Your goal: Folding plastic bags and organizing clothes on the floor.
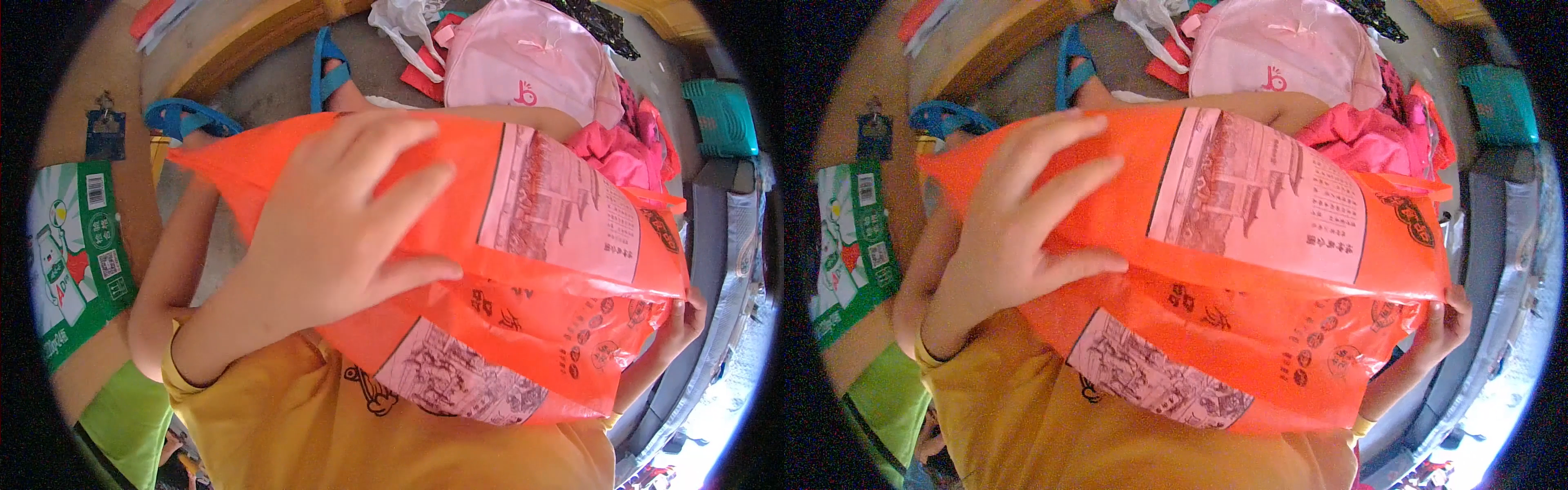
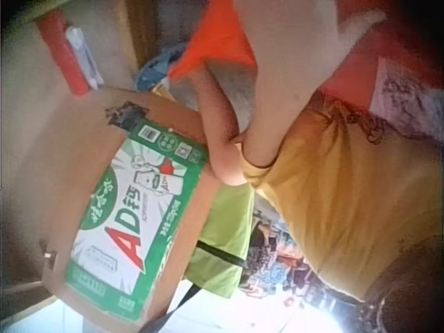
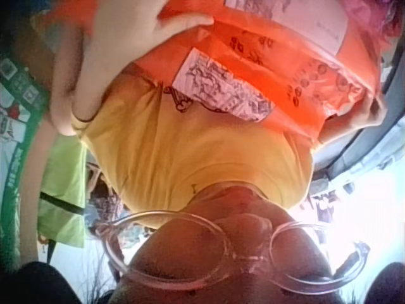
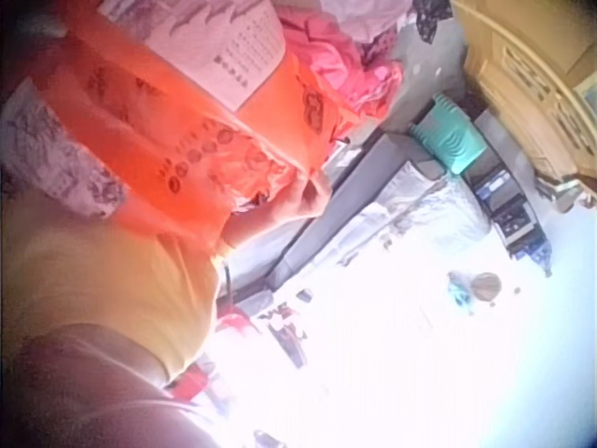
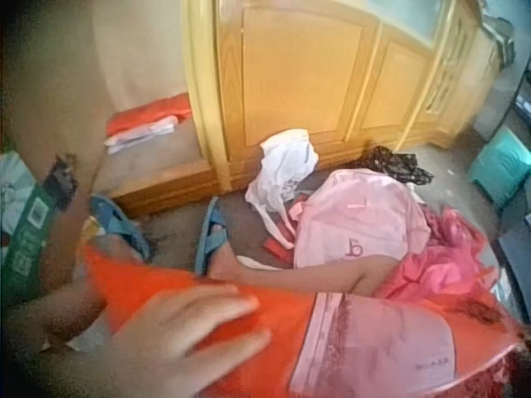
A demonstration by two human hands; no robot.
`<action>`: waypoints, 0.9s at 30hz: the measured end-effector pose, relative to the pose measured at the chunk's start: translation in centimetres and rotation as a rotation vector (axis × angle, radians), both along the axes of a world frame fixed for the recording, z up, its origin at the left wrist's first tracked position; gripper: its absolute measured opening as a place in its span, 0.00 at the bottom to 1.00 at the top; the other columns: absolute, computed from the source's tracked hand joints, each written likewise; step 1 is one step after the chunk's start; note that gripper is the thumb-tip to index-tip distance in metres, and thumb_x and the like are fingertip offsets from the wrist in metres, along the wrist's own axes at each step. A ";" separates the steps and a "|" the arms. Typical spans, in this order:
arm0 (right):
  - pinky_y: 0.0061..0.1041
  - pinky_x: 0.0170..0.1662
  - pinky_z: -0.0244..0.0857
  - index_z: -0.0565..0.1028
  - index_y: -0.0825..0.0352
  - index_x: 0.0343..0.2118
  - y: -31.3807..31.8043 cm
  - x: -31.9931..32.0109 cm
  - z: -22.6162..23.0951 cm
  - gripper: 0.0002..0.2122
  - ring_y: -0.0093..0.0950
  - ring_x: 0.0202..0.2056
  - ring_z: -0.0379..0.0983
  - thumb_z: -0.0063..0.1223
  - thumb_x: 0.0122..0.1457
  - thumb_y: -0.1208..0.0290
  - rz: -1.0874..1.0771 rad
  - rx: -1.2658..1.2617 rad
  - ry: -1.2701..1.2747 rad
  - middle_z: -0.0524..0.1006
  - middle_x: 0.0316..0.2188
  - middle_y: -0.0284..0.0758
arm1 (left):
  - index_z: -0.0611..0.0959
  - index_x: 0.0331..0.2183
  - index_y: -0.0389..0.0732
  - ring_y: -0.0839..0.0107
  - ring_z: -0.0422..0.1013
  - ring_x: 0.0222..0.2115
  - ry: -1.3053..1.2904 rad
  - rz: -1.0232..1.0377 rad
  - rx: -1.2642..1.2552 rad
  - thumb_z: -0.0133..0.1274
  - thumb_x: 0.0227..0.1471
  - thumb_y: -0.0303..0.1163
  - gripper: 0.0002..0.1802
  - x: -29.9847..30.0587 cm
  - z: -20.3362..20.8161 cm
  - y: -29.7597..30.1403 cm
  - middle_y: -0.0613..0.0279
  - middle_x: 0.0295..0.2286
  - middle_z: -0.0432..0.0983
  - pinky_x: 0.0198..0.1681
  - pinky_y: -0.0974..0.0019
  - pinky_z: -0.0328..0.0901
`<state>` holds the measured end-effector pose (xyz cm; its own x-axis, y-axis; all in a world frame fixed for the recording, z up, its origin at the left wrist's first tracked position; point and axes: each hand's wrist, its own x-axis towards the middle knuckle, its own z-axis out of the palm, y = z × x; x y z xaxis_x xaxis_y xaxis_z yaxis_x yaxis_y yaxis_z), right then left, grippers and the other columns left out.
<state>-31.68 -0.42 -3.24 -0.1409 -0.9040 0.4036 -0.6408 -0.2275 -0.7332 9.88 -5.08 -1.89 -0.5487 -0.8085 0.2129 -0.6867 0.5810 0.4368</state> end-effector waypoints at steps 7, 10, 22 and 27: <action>0.16 0.31 0.52 0.61 0.70 0.27 -2.1 4.9 1.9 0.20 0.19 0.28 0.57 0.51 0.38 0.58 0.123 0.266 -0.231 0.61 0.26 0.31 | 0.66 0.37 0.39 0.58 0.53 0.41 -0.061 0.123 0.117 0.53 0.25 0.44 0.33 0.6 -2.4 -1.3 0.52 0.40 0.55 0.42 0.63 0.50; 0.18 0.33 0.54 0.59 0.68 0.27 -2.4 7.5 2.2 0.20 0.20 0.31 0.59 0.52 0.36 0.60 0.095 0.177 -0.203 0.61 0.26 0.32 | 0.65 0.37 0.39 0.59 0.53 0.41 -0.065 0.104 0.130 0.54 0.24 0.45 0.34 0.8 -2.7 -2.4 0.52 0.40 0.55 0.43 0.63 0.50; 0.18 0.34 0.56 0.60 0.66 0.25 -0.7 7.7 3.3 0.07 0.23 0.28 0.62 0.40 0.43 0.83 0.000 -0.068 -0.246 0.66 0.26 0.37 | 0.65 0.37 0.37 0.59 0.54 0.40 -0.042 0.138 0.054 0.54 0.22 0.48 0.37 2.3 -4.7 -3.5 0.53 0.39 0.57 0.43 0.63 0.50; 0.16 0.33 0.56 0.61 0.65 0.23 -0.5 7.1 3.0 0.05 0.21 0.27 0.62 0.40 0.44 0.83 -0.074 -0.043 -0.225 0.66 0.25 0.34 | 0.66 0.35 0.39 0.60 0.55 0.40 -0.090 0.195 -0.088 0.51 0.26 0.48 0.32 2.0 -5.5 -3.7 0.53 0.38 0.58 0.41 0.62 0.51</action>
